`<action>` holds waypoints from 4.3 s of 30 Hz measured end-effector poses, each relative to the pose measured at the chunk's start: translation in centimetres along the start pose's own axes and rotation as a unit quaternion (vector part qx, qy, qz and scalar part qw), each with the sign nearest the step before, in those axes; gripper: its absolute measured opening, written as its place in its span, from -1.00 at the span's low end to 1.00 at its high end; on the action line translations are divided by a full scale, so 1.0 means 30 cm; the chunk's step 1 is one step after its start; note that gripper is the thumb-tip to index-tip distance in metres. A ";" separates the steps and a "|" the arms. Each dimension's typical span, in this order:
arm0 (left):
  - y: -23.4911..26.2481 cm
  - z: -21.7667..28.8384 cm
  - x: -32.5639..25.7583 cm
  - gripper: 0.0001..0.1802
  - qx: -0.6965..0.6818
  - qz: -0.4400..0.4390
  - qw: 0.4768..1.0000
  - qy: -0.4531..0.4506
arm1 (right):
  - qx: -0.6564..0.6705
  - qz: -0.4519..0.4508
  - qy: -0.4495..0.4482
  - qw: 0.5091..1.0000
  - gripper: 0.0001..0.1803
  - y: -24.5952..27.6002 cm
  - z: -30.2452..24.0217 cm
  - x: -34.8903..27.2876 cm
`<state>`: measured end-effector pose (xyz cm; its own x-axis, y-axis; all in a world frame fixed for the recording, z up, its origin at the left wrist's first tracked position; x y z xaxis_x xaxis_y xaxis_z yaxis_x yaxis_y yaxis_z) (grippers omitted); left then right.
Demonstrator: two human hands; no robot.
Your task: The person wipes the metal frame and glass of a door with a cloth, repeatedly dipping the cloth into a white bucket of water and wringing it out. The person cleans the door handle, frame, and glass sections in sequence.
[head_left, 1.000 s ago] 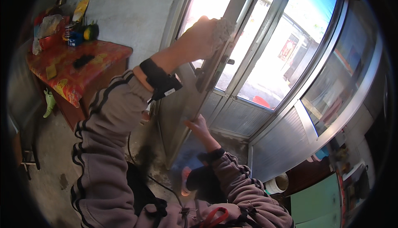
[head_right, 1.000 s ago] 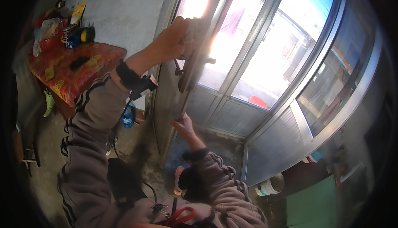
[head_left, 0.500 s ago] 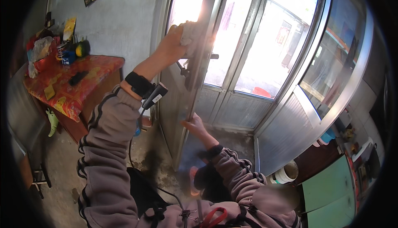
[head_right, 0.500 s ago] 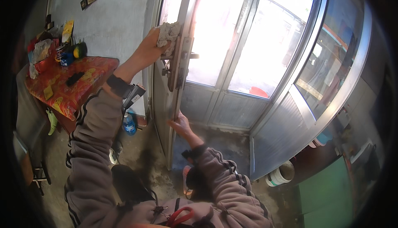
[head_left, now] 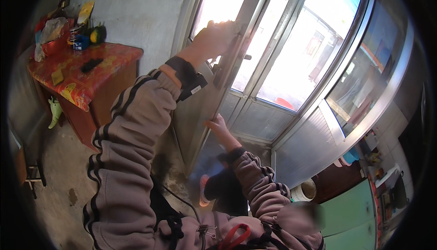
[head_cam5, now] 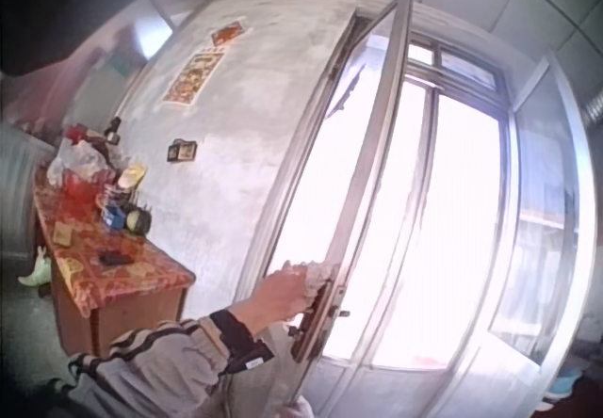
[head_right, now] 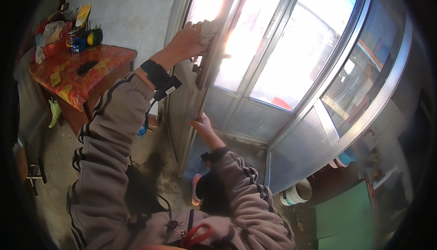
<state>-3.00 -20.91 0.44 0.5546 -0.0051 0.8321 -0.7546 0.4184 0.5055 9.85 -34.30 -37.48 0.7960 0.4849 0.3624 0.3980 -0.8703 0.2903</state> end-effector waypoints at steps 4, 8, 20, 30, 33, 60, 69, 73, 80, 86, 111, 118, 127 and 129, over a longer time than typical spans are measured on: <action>0.058 0.057 -0.064 -0.53 -0.077 0.026 0.992 -0.098 | 0.013 -0.021 0.035 0.999 -0.61 -0.013 0.010 0.007; 0.102 0.164 -0.179 -0.21 -0.080 0.090 0.959 -0.258 | 0.028 0.001 0.060 0.998 -0.54 -0.014 0.011 0.017; -0.077 0.013 0.064 -0.63 0.007 0.004 1.000 -0.019 | -0.019 -0.003 0.060 0.998 -0.67 0.064 0.037 0.014; -0.017 0.072 0.014 -0.45 0.055 0.130 0.967 -0.211 | -0.010 0.030 0.071 0.997 -0.57 0.052 0.010 0.042; -0.045 0.077 0.066 -0.49 0.111 0.158 0.964 -0.180 | -0.008 0.024 0.049 0.998 -0.59 0.044 0.025 0.056; -0.143 -0.124 0.141 -0.50 0.111 0.168 0.971 -0.126 | -0.012 0.029 0.068 0.997 -0.65 0.001 0.094 0.110; -0.419 -0.308 0.243 -0.48 -0.114 -0.174 0.974 -0.091 | -0.016 0.019 0.037 0.999 -0.67 0.031 0.137 0.138; -0.429 -0.321 0.189 -0.45 0.005 -0.282 0.957 -0.064 | 0.014 0.035 0.036 0.999 -0.68 0.041 0.119 0.129; -0.291 -0.490 0.076 -0.44 -0.402 -0.057 0.896 0.180 | -0.052 0.025 0.002 0.998 -0.65 0.038 0.163 0.127; -0.152 -0.055 -0.052 -0.58 -0.041 0.217 0.962 -0.159 | -0.056 0.038 0.034 0.997 -0.65 0.044 0.140 0.117; -0.135 -0.038 -0.326 -0.39 -0.006 0.177 0.983 -0.050 | 0.019 0.064 0.041 0.997 -0.46 0.045 0.129 0.033; -0.342 -0.402 -0.140 -0.36 -0.321 0.066 0.940 0.089 | 0.028 0.049 0.065 0.996 -0.44 0.006 0.093 0.020; -0.439 -0.499 -0.111 -0.48 -0.163 0.047 0.976 0.139 | 0.048 0.034 0.073 0.996 -0.50 -0.006 0.089 0.019; -0.334 -0.404 -0.132 -0.52 -0.142 0.078 0.985 0.061 | 0.080 0.038 0.016 0.996 -0.52 -0.009 0.131 0.020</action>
<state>6.60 -14.08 -10.69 0.4912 0.1803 0.8522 -0.7146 0.6427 0.2760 12.02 -34.13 -40.82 0.8124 0.4169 0.4077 0.4063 -0.9062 0.1171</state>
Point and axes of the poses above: each hand's wrist, its own x-axis towards the middle knuckle, its own y-axis out of the back of the hand, z = x × y, the point moved 10 cm from there along x, towards the middle knuckle, and after that the axes turned 5 degrees about y, right-handed, at the moved point
